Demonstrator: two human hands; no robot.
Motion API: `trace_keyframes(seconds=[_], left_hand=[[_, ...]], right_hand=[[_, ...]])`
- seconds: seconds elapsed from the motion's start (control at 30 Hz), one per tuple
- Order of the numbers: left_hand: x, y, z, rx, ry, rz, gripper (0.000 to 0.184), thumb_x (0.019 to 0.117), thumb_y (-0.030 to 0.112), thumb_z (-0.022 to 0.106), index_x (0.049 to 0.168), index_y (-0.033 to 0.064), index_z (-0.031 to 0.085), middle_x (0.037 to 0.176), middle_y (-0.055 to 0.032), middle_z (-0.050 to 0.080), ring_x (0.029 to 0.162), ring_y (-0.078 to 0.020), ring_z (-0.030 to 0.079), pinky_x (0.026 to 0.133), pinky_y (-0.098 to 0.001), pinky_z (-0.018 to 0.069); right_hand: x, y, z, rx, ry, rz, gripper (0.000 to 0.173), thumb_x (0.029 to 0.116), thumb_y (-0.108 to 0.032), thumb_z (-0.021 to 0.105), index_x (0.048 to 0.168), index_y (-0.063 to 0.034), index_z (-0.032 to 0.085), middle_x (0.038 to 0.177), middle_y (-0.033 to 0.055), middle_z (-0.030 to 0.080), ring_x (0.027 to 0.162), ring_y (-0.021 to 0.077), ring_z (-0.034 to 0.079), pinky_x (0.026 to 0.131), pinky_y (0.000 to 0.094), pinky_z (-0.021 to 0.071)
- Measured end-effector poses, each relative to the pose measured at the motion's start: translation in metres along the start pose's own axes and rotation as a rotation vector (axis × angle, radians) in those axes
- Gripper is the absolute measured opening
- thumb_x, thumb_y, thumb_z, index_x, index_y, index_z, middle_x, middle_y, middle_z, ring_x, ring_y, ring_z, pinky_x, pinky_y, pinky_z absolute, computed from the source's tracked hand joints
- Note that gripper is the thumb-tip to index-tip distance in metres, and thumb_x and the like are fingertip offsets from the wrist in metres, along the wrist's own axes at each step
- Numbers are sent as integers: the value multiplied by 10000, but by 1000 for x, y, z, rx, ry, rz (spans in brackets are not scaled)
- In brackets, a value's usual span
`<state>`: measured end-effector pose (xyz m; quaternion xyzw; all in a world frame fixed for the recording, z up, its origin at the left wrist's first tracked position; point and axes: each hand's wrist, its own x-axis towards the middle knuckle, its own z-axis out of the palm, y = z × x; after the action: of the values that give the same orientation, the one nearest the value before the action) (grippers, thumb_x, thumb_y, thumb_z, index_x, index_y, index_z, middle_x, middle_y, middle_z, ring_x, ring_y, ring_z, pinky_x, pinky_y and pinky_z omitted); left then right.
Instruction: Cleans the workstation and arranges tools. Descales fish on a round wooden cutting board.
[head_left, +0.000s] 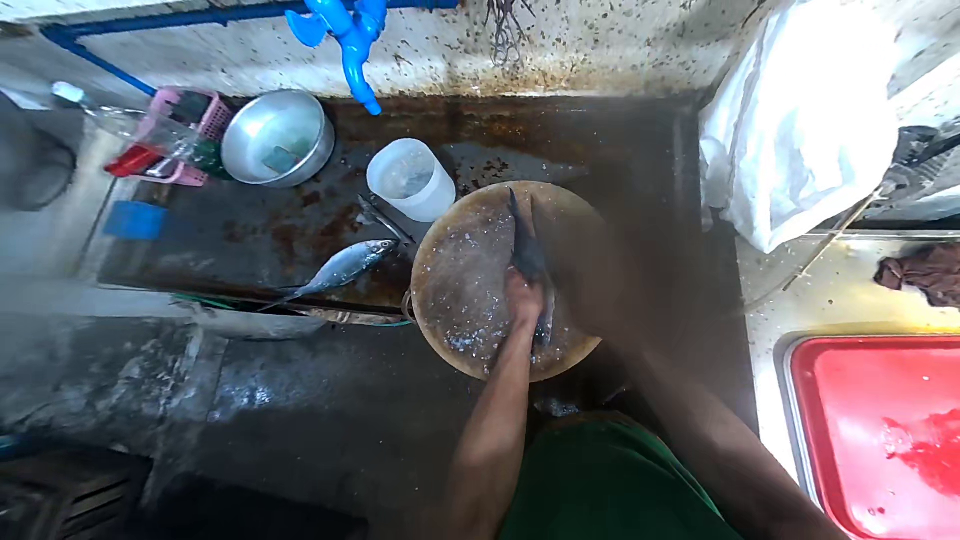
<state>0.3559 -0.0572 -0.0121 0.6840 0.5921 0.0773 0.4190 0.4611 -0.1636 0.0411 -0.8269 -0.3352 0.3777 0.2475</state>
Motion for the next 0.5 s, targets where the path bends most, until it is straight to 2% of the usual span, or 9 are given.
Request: trace_keyframes(seconds=[0.03, 0.07, 0.17, 0.27, 0.3, 0.37, 0.43, 0.5], left_hand=[[2, 1, -1, 1, -2, 5, 577, 979, 245, 651, 1450, -25, 456, 1301, -265, 617, 1232, -381, 597, 1057, -552, 466], [3, 1, -2, -16, -6, 0, 580, 980, 237, 652, 1455, -25, 448, 1294, -268, 619, 1223, -382, 603, 1051, -551, 470], [2, -2, -3, -93, -18, -30, 552, 979, 201, 658, 1442, -15, 448, 1234, -252, 647, 1154, -356, 642, 1005, -535, 506], [-4, -7, -13, -65, 92, 14, 558, 944, 184, 690, 1419, -23, 482, 1232, -246, 653, 1155, -351, 642, 1017, -521, 502], [-7, -6, -20, 11, 129, 38, 595, 934, 213, 698, 1436, -19, 477, 1286, -260, 621, 1201, -379, 610, 1046, -534, 481], [-12, 0, -34, 188, 99, 39, 673, 965, 331, 664, 1520, 38, 422, 1439, -293, 473, 1313, -455, 487, 1092, -568, 424], [-11, 1, -39, 323, 23, 58, 601, 1009, 400, 585, 1548, 169, 450, 1524, -282, 388, 1363, -477, 417, 1103, -578, 401], [-1, -9, -28, 370, -8, 96, 549, 999, 445, 587, 1523, 316, 484, 1568, -259, 341, 1385, -482, 384, 1088, -599, 403]], right_hand=[[2, -4, -9, -32, -77, 42, 469, 1087, -342, 436, 1393, 8, 489, 1144, 224, 681, 1071, 360, 683, 958, 536, 529], [-2, -13, -23, -32, -76, 46, 440, 1084, -324, 461, 1372, 6, 508, 1101, 219, 682, 1037, 358, 686, 934, 533, 533], [-26, -30, -46, 73, 159, -73, 374, 1081, -310, 499, 1345, -45, 500, 834, 140, 654, 755, 288, 678, 730, 478, 566], [-28, -23, -35, 176, 378, -233, 382, 1076, -282, 496, 1366, -34, 476, 720, 68, 599, 597, 195, 615, 593, 398, 551], [-26, -16, -30, 180, 387, -245, 388, 1075, -284, 488, 1368, -30, 479, 722, 54, 601, 597, 173, 612, 597, 379, 553], [-24, 2, -22, 147, 276, -168, 394, 1077, -314, 469, 1358, -39, 503, 799, 68, 641, 684, 183, 649, 675, 391, 568], [-22, 21, -14, 109, 61, -21, 445, 1081, -334, 448, 1422, -51, 484, 980, 129, 687, 860, 244, 695, 812, 453, 574], [-20, 34, -3, 112, -38, 51, 436, 1084, -322, 440, 1407, -32, 488, 1055, 162, 681, 929, 275, 694, 854, 479, 565]])
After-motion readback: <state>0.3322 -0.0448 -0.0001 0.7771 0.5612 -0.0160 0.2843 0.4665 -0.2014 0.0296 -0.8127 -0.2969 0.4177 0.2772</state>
